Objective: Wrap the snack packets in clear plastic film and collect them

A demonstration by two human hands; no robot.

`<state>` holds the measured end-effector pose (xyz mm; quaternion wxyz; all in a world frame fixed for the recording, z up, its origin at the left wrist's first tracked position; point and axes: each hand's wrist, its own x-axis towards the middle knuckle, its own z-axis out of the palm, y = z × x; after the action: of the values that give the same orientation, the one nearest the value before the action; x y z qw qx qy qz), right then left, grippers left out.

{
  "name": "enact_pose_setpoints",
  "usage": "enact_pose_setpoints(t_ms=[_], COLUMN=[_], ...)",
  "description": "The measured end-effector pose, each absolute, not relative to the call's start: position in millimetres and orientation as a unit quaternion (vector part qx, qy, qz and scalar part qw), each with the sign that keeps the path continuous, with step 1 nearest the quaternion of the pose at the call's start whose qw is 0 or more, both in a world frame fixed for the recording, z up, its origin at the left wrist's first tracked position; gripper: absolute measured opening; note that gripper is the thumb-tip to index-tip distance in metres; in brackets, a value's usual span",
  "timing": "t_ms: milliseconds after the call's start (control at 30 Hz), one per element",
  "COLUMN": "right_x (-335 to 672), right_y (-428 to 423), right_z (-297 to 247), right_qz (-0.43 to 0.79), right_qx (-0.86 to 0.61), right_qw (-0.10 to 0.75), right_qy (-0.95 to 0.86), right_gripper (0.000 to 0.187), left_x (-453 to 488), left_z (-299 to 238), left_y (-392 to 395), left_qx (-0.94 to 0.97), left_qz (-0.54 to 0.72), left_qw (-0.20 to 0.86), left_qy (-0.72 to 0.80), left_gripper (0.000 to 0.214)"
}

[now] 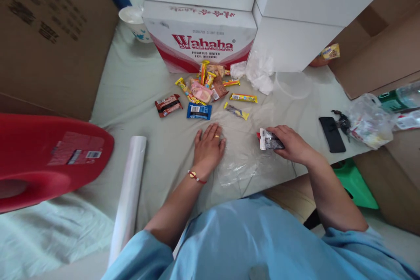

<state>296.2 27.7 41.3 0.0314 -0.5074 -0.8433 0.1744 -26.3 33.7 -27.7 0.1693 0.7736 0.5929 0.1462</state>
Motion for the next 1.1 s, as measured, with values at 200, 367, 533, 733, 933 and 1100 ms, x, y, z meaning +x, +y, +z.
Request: enact_pose_setpoints(t_ms=[200,367,533,733,933,1100], right_x=[269,269,268,283,269,234], right_y=[36,34,33,34,46,60], right_z=[38,21,17,34,56,32], right_qz=[0.171,0.148,0.138,0.146,0.191,0.185], right_qx=[-0.478,-0.482,-0.489,-0.501,-0.465,-0.435], right_qw=[-0.011,-0.017,-0.034,-0.016,0.069,-0.001], right_qy=[-0.861,-0.864,-0.861,-0.853,-0.862,-0.881], right_gripper=[0.071,0.072,0.075,0.071,0.072,0.074], left_x=[-27,-27,-26,-25,-25,-26], left_z=[-28,-29,-30,-33,-34,-32], left_y=[34,34,32,30,30,30], left_qx=[0.777,0.776,0.78,0.791,0.789,0.791], left_qz=[0.139,0.137,0.131,0.111,0.115,0.109], left_qw=[0.165,0.167,0.166,0.164,0.165,0.16], left_qy=[0.591,0.592,0.588,0.579,0.581,0.58], left_gripper=[0.052,0.052,0.055,0.063,0.065,0.064])
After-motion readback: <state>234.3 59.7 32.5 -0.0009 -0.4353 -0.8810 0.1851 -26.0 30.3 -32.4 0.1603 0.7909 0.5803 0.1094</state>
